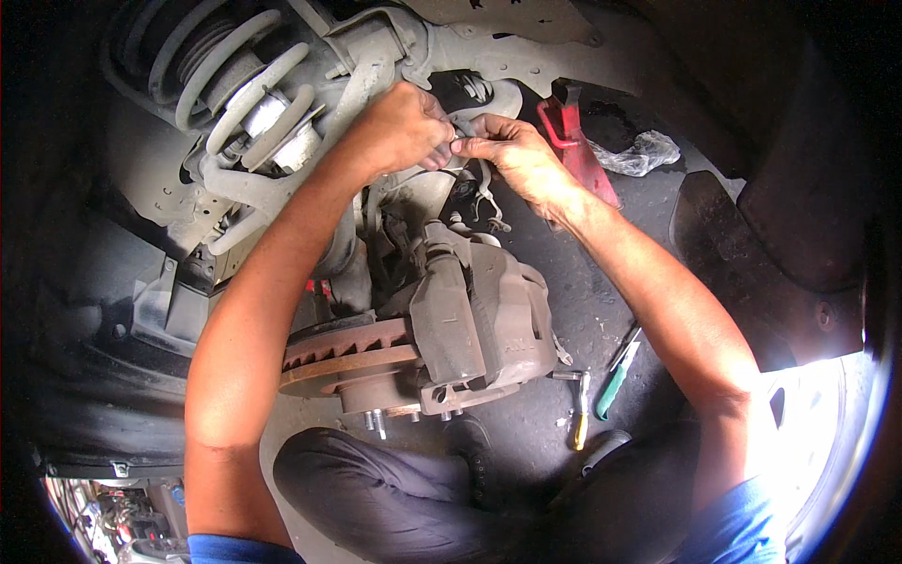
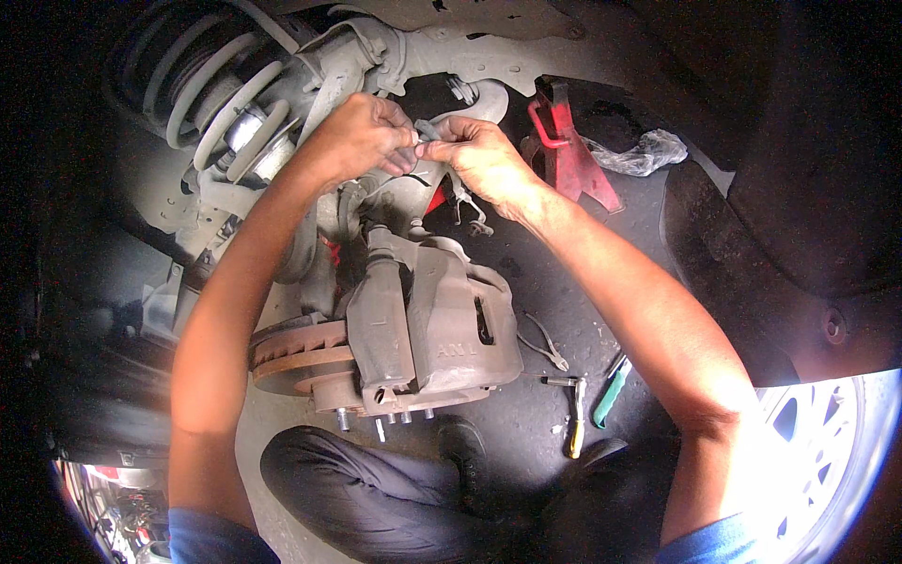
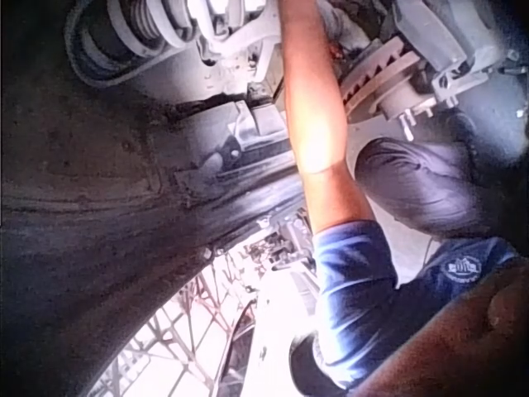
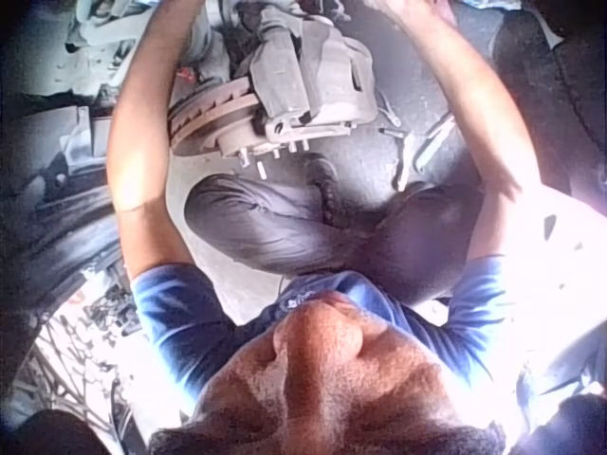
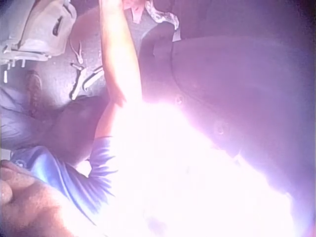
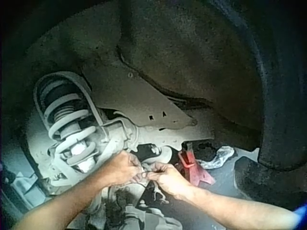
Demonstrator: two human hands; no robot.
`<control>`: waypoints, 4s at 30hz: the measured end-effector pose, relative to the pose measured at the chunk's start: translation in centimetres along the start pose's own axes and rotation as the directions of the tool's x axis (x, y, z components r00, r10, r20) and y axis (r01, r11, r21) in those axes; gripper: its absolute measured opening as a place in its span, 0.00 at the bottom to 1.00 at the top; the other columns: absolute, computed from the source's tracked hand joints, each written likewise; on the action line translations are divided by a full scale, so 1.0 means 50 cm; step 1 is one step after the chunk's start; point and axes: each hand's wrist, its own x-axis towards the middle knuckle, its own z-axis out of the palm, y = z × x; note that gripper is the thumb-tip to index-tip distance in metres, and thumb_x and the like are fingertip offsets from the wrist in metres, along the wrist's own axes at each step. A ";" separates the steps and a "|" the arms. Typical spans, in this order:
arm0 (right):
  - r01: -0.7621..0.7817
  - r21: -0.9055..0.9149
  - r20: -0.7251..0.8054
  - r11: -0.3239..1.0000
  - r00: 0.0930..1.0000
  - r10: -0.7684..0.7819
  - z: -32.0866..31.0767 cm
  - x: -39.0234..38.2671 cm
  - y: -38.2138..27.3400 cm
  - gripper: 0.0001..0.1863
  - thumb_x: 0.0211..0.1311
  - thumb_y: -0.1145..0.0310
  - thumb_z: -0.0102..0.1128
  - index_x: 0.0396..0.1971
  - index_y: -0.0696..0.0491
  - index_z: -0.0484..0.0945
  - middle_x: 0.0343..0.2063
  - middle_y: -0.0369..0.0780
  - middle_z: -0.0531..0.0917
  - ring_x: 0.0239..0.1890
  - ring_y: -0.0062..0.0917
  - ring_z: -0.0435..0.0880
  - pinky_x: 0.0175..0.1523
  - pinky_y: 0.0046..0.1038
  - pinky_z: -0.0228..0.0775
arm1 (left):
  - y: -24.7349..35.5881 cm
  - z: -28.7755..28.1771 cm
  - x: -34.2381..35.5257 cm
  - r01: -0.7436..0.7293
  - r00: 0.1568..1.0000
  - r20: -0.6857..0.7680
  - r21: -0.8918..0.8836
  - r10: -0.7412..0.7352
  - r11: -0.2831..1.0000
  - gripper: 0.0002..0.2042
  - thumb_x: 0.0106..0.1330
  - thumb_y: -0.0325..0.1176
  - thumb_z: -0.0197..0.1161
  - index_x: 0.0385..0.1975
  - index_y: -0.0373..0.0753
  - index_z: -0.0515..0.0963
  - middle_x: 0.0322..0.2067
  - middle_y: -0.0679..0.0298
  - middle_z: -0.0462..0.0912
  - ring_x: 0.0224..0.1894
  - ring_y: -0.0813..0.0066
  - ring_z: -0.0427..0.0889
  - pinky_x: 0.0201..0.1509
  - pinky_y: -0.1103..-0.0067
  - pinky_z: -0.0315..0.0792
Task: The recorder is inspecting and manipulating a brake line near a car's brake assembly using pliers.
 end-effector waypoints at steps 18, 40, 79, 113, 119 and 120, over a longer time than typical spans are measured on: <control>0.082 -0.017 0.126 0.997 0.989 -0.079 -0.011 -0.005 -0.018 0.17 0.66 0.65 0.71 0.47 0.62 0.83 0.39 0.36 0.85 0.42 0.16 0.78 0.50 0.23 0.71 | -0.013 -0.010 0.012 0.015 0.999 -0.034 0.094 -0.012 0.995 0.11 0.66 0.30 0.64 0.39 0.26 0.84 0.31 0.58 0.85 0.33 0.73 0.84 0.38 0.75 0.85; 0.019 0.173 0.131 0.985 0.990 -0.042 -0.040 0.027 0.034 0.07 0.61 0.70 0.70 0.35 0.56 0.85 0.31 0.33 0.85 0.32 0.15 0.77 0.39 0.21 0.68 | -0.005 -0.006 -0.008 -0.190 0.977 -0.017 0.389 0.214 0.902 0.12 0.69 0.30 0.66 0.46 0.28 0.82 0.33 0.55 0.86 0.33 0.69 0.85 0.40 0.68 0.81; 0.278 0.223 -0.121 0.934 0.959 -0.257 0.022 0.021 0.038 0.09 0.63 0.72 0.74 0.38 0.58 0.82 0.32 0.36 0.85 0.36 0.16 0.79 0.43 0.22 0.71 | 0.019 -0.003 -0.001 0.042 0.993 -0.111 0.047 -0.037 0.998 0.09 0.61 0.30 0.66 0.29 0.28 0.84 0.25 0.59 0.84 0.25 0.73 0.83 0.27 0.75 0.80; -0.063 0.371 0.061 0.926 0.997 0.044 -0.021 0.029 0.043 0.14 0.61 0.67 0.76 0.42 0.57 0.86 0.28 0.30 0.84 0.25 0.11 0.77 0.30 0.15 0.69 | -0.002 0.006 -0.008 -0.217 0.904 -0.140 0.663 0.403 0.717 0.13 0.63 0.35 0.71 0.41 0.32 0.85 0.38 0.47 0.87 0.42 0.45 0.86 0.48 0.61 0.78; -0.102 0.391 0.081 0.915 0.994 0.077 -0.023 0.023 0.035 0.12 0.63 0.68 0.74 0.42 0.58 0.85 0.32 0.33 0.86 0.30 0.13 0.78 0.36 0.17 0.71 | 0.009 0.001 -0.012 -0.249 0.923 -0.108 0.563 0.369 0.788 0.13 0.63 0.34 0.70 0.40 0.30 0.84 0.28 0.44 0.85 0.35 0.48 0.88 0.43 0.62 0.78; -0.097 0.401 0.069 0.911 0.995 0.076 -0.021 0.025 0.037 0.13 0.61 0.68 0.75 0.42 0.57 0.85 0.30 0.32 0.85 0.25 0.11 0.77 0.31 0.16 0.69 | 0.007 0.001 -0.011 -0.257 0.919 -0.103 0.577 0.381 0.775 0.13 0.63 0.34 0.69 0.40 0.30 0.84 0.26 0.44 0.85 0.33 0.51 0.88 0.42 0.62 0.78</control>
